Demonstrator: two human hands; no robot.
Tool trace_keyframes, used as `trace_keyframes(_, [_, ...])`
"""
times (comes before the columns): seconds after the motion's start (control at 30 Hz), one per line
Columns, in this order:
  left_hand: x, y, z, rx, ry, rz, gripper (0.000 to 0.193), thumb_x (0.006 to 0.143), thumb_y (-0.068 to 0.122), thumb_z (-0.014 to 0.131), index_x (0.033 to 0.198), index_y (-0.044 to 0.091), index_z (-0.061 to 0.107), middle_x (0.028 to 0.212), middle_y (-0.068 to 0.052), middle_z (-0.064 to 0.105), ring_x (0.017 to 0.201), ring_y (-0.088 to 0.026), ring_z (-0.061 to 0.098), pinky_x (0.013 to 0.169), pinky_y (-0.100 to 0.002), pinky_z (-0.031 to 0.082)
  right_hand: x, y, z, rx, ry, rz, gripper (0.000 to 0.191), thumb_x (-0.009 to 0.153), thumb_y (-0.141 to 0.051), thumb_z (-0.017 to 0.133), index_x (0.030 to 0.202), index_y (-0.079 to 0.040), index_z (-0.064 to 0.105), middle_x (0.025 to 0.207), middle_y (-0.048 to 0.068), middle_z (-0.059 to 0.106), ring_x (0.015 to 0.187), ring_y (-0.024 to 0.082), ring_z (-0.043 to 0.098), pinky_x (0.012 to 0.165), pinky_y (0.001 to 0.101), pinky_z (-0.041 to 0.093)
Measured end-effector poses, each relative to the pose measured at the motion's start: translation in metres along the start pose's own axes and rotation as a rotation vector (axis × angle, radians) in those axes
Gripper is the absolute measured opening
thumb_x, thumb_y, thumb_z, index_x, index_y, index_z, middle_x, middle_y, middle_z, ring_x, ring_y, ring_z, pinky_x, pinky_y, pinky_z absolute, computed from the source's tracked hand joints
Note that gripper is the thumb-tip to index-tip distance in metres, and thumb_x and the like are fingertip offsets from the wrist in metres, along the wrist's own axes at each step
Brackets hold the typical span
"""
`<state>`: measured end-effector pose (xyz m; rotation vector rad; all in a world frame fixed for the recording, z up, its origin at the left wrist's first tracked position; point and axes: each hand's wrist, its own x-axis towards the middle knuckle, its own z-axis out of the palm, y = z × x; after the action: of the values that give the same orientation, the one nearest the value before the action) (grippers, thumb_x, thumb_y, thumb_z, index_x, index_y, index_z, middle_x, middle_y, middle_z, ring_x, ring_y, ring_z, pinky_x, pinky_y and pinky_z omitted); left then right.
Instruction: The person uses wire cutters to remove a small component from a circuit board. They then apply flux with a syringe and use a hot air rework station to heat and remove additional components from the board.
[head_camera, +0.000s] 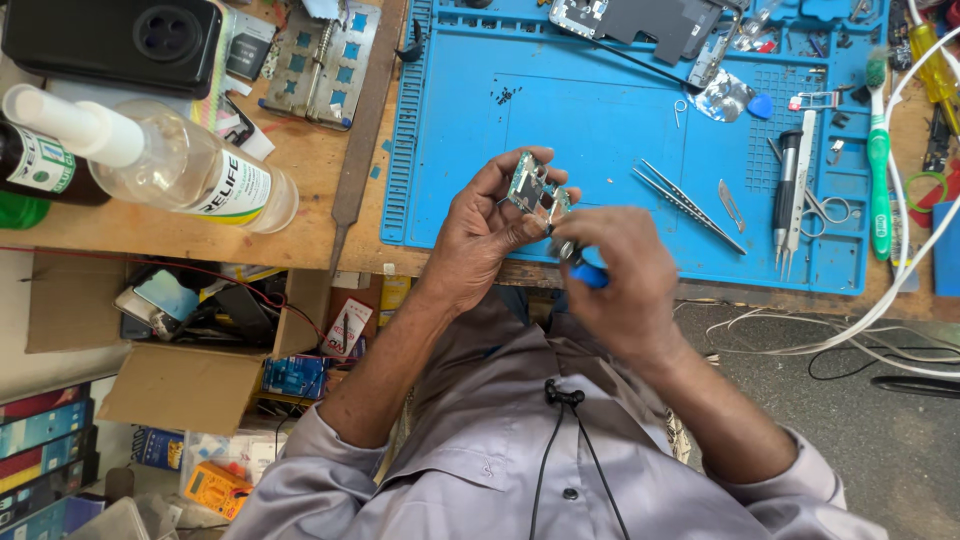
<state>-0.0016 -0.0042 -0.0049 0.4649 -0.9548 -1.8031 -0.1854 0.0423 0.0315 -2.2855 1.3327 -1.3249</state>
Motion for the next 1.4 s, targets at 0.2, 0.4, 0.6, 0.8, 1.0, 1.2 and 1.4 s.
trace_keyframes(0.2, [0.000, 0.002, -0.001, 0.048, 0.037, -0.076, 0.063, 0.097, 0.010, 0.076, 0.153, 0.003, 0.049, 0.143, -0.012, 0.064, 0.124, -0.019, 0.065, 0.108, -0.034, 0.054, 0.024, 0.019, -0.006, 0.405, -0.107, 0.493, 0.023, 0.092, 0.004, 0.077, 0.109, -0.007, 0.066, 0.105, 0.007, 0.075, 0.098, 0.017, 0.074, 0.086, 0.0274, 0.059])
trace_keyframes(0.4, [0.000, 0.003, -0.001, 0.054, 0.044, -0.037, 0.062, 0.097, 0.009, 0.077, 0.152, 0.003, 0.048, 0.142, -0.012, 0.063, 0.126, -0.017, 0.065, 0.114, -0.035, 0.055, 0.011, 0.007, -0.001, 0.126, 0.017, 0.156, 0.025, 0.090, 0.007, 0.075, 0.112, -0.002, 0.066, 0.106, 0.011, 0.071, 0.097, 0.020, 0.073, 0.091, 0.0295, 0.058])
trace_keyframes(0.6, [0.000, 0.003, -0.002, 0.030, 0.050, -0.074, 0.063, 0.096, 0.010, 0.076, 0.153, 0.005, 0.049, 0.142, -0.012, 0.063, 0.122, -0.017, 0.065, 0.105, -0.036, 0.059, 0.015, 0.018, 0.001, 0.125, -0.044, 0.304, 0.020, 0.094, -0.001, 0.082, 0.107, -0.004, 0.067, 0.103, 0.008, 0.075, 0.095, 0.018, 0.075, 0.086, 0.0283, 0.057])
trace_keyframes(0.8, [-0.001, 0.004, -0.002, 0.070, 0.077, -0.066, 0.063, 0.095, 0.012, 0.076, 0.151, 0.005, 0.049, 0.142, -0.012, 0.064, 0.123, -0.018, 0.066, 0.102, -0.035, 0.059, 0.018, 0.015, 0.001, 0.353, -0.054, 0.442, 0.017, 0.096, 0.000, 0.077, 0.107, -0.003, 0.065, 0.103, 0.006, 0.076, 0.097, 0.016, 0.073, 0.087, 0.0286, 0.059])
trace_keyframes(1.0, [-0.001, 0.005, -0.001, 0.098, 0.012, 0.012, 0.064, 0.095, 0.009, 0.079, 0.152, 0.005, 0.048, 0.143, -0.013, 0.062, 0.133, -0.023, 0.065, 0.114, -0.036, 0.057, 0.015, 0.007, 0.004, 0.116, 0.026, 0.162, 0.025, 0.088, 0.009, 0.075, 0.110, 0.000, 0.067, 0.111, 0.012, 0.072, 0.100, 0.017, 0.070, 0.090, 0.0305, 0.058])
trace_keyframes(1.2, [-0.002, 0.007, -0.001, 0.019, 0.079, -0.073, 0.063, 0.095, 0.007, 0.078, 0.151, 0.004, 0.050, 0.143, -0.013, 0.064, 0.130, -0.024, 0.064, 0.106, -0.034, 0.058, 0.025, 0.015, -0.001, 0.415, -0.102, 0.485, 0.024, 0.091, 0.004, 0.079, 0.108, -0.006, 0.066, 0.104, 0.005, 0.076, 0.098, 0.018, 0.074, 0.088, 0.0279, 0.060])
trace_keyframes(1.4, [-0.003, 0.006, -0.001, 0.058, -0.001, 0.013, 0.061, 0.097, 0.007, 0.078, 0.152, 0.007, 0.049, 0.143, -0.013, 0.062, 0.136, -0.024, 0.065, 0.115, -0.036, 0.058, 0.014, 0.003, 0.002, 0.102, 0.025, 0.124, 0.025, 0.086, 0.009, 0.075, 0.106, -0.003, 0.067, 0.108, 0.010, 0.073, 0.103, 0.019, 0.070, 0.091, 0.0323, 0.057])
